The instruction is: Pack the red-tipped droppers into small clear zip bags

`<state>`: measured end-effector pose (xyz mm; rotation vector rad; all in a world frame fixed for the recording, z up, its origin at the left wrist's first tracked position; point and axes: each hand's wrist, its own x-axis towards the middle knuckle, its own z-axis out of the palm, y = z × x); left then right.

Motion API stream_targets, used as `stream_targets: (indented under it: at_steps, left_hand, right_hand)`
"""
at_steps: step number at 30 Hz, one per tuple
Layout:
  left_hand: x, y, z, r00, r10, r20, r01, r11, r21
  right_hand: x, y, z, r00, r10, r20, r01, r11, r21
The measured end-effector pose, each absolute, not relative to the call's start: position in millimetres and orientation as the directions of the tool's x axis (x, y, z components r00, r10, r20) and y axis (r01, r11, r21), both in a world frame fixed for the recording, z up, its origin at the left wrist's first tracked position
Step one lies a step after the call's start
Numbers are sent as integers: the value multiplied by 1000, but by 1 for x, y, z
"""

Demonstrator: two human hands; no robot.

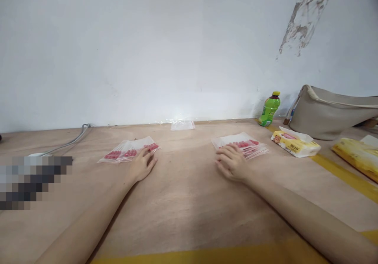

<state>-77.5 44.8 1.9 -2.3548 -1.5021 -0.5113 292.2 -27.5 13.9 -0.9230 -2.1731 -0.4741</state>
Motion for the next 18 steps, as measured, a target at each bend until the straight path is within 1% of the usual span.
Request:
stream_targets:
  at_steps: [1, 4, 6, 8, 10, 12, 15, 18]
  left_hand:
    - [-73, 45, 3, 379, 805, 457, 917, -393, -68]
    - [-66, 51, 9, 305, 814, 495, 952, -279, -128]
    - [-64, 57, 12, 275, 851, 447, 961, -240, -135]
    - [-60, 62, 13, 283, 888, 362, 959, -259, -115]
    - [-50, 61, 12, 336, 889, 312, 941, -327, -82]
    - [-34, 55, 8, 421, 854, 304, 901, -432, -34]
    - [-3, 39, 2, 546, 783, 298, 794, -597, 113]
    - [23, 27, 0, 617, 717, 324, 678, -693, 244]
  right_hand:
    - [283, -28, 12, -532, 466, 707, 707, 704, 67]
    - [260, -25, 7, -603, 442, 664, 650, 755, 88]
    - [249, -22, 6, -633, 440, 637, 626, 775, 87]
    - [243, -17, 5, -648, 458, 609, 610, 790, 56]
    - [239, -12, 3, -628, 499, 597, 616, 788, -11]
    - [238, -5, 1, -573, 561, 598, 650, 755, -85]
    - [238, 6, -3, -468, 636, 613, 708, 686, -172]
    - [240, 12, -5, -421, 662, 620, 706, 668, -235]
